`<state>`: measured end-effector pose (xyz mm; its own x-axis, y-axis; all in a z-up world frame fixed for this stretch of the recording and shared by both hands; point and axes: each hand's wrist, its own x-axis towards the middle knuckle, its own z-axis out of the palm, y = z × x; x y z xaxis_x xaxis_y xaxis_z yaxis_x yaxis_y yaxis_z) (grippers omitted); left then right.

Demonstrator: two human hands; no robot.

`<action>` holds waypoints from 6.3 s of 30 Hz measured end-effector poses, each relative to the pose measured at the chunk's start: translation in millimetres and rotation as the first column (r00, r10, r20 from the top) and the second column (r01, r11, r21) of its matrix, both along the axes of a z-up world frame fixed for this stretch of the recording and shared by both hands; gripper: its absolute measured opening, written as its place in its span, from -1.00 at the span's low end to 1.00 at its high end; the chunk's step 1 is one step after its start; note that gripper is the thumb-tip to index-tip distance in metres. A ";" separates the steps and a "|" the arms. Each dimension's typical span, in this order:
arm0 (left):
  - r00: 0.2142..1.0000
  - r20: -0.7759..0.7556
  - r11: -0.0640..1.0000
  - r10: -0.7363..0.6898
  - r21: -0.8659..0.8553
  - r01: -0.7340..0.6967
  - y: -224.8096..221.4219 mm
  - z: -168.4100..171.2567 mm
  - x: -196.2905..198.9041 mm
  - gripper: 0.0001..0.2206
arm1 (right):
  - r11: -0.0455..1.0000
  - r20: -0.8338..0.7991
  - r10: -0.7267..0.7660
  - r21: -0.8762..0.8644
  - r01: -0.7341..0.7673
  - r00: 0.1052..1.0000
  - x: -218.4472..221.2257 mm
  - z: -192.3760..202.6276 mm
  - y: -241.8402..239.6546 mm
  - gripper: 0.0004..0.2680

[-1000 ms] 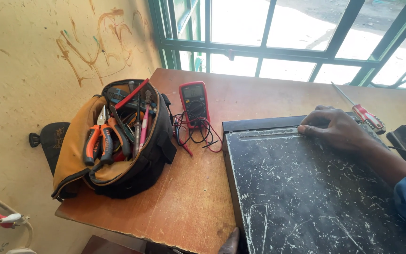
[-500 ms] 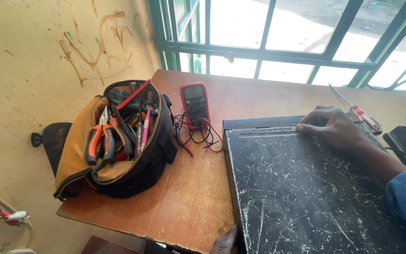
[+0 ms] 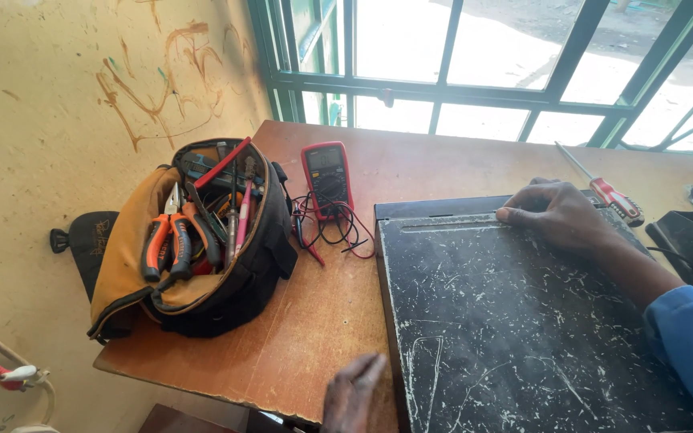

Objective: Testing internal components of an electronic device with a multimeter and then reassembling the metal casing cover.

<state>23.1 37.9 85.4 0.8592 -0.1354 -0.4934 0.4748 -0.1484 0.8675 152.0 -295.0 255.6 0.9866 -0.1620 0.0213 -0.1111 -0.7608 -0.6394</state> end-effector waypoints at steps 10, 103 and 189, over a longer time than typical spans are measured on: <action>0.461 0.620 0.693 -0.635 0.721 -0.016 -65.3 126.5 183.5 -0.74 | 0.998 -0.031 -0.042 0.048 0.043 0.999 -14.0 13.8 16.9 -0.71; 0.857 0.493 0.946 -0.151 0.324 -0.019 -17.0 130.1 107.0 -0.69 | 0.868 0.349 -0.494 0.254 0.427 0.797 -152.4 -37.2 -73.3 -0.70; 0.952 0.305 0.953 -0.020 -0.281 0.110 -110.6 111.7 267.5 -0.55 | 0.714 -0.160 -0.465 0.515 0.475 0.871 -25.0 -13.3 -62.5 -0.64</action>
<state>290.6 -72.7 197.1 0.9439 -0.2948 -0.1489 0.1884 0.1102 0.9759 127.1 -357.5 242.4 0.7796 -0.5851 -0.2233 -0.3785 -0.1561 -0.9123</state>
